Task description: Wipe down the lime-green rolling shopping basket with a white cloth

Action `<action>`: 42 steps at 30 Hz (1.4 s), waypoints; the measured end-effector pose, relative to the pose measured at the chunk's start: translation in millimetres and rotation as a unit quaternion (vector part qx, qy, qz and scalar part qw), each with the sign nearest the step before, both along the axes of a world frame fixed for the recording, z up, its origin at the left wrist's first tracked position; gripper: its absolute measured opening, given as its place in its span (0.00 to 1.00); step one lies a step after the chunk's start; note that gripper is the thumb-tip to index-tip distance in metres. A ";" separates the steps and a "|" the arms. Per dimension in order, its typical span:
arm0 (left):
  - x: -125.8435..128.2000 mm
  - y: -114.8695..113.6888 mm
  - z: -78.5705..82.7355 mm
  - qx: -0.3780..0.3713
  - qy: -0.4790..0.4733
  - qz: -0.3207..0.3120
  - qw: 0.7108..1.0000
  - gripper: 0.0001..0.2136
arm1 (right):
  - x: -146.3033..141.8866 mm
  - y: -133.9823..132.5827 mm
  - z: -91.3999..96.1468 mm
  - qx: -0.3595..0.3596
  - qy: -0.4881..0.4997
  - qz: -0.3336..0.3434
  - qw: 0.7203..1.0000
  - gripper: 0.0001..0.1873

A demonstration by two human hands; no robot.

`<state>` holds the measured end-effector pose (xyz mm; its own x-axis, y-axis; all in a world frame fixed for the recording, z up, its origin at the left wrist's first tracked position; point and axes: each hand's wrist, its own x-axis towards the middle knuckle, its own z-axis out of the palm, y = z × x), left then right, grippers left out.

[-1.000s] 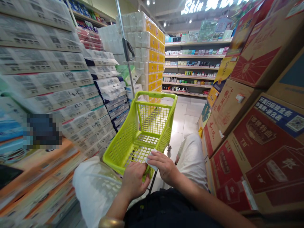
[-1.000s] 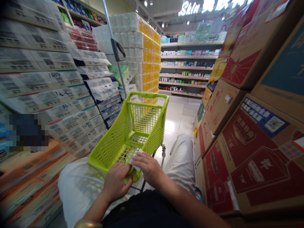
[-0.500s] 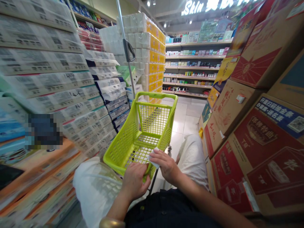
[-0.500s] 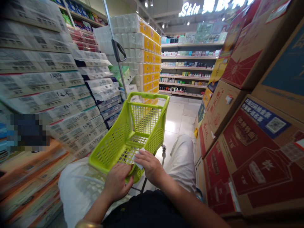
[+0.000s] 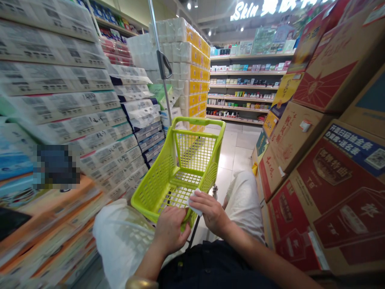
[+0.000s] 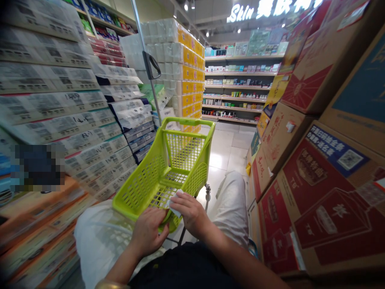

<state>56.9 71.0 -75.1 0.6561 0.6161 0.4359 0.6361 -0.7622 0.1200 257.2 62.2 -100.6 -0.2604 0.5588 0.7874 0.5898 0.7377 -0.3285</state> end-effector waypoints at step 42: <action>-2.6 -0.5 6.2 -0.004 -0.015 -0.004 1.000 0.08 | 25.0 20.6 -5.2 0.065 -0.034 -0.089 0.993 0.18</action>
<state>54.4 70.5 -68.9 0.6478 0.6147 0.4500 0.6266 -0.7659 0.1443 282.3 82.7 -105.9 -0.2219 0.4962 0.8394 0.7331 0.6525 -0.1919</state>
